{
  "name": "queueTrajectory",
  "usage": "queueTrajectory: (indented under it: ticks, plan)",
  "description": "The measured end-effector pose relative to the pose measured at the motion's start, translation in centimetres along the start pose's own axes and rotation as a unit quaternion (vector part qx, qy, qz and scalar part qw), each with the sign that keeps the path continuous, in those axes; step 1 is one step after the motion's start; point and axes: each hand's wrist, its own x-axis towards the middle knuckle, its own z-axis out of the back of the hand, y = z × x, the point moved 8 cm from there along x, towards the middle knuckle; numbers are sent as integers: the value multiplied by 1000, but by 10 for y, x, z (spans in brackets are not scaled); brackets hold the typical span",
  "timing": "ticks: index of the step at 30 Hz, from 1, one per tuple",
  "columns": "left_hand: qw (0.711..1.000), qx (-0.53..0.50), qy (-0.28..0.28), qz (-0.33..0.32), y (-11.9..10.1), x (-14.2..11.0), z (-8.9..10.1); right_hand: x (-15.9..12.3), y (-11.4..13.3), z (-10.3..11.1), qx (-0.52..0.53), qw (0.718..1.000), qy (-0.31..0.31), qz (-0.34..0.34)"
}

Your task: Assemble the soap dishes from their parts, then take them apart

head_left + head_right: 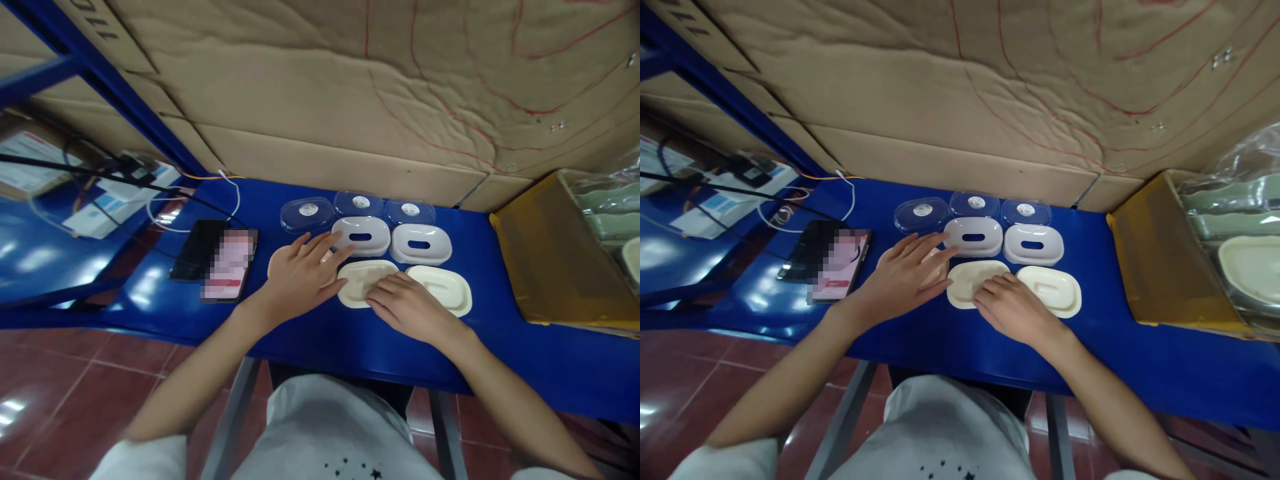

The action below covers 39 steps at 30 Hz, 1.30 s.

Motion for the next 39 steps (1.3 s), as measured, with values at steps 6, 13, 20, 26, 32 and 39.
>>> queueTrajectory:
  ticks: [6, 13, 20, 26, 32, 39]
  plan:
    - [994, -7, 109, 24, 25, 74, -40, -5, -15, 13, 9, 998, -64, -15]
    - [997, -5, 77, 22, 17, 84, -24, -15, -31, 45, -43, 983, -169, -59]
    - [998, -22, 64, -20, -33, 36, -17, -21, -43, 49, -18, 991, -105, -85]
    - [1000, -5, 26, -17, -43, 19, -25, -21, -45, 32, 22, 995, -50, -87]
    - [999, 10, 49, -22, -48, 15, -27, -19, -41, 28, 61, 994, -22, -87]
    - [998, 28, 53, -5, -52, 12, -26, -19, -40, 23, 49, 995, -14, -88]
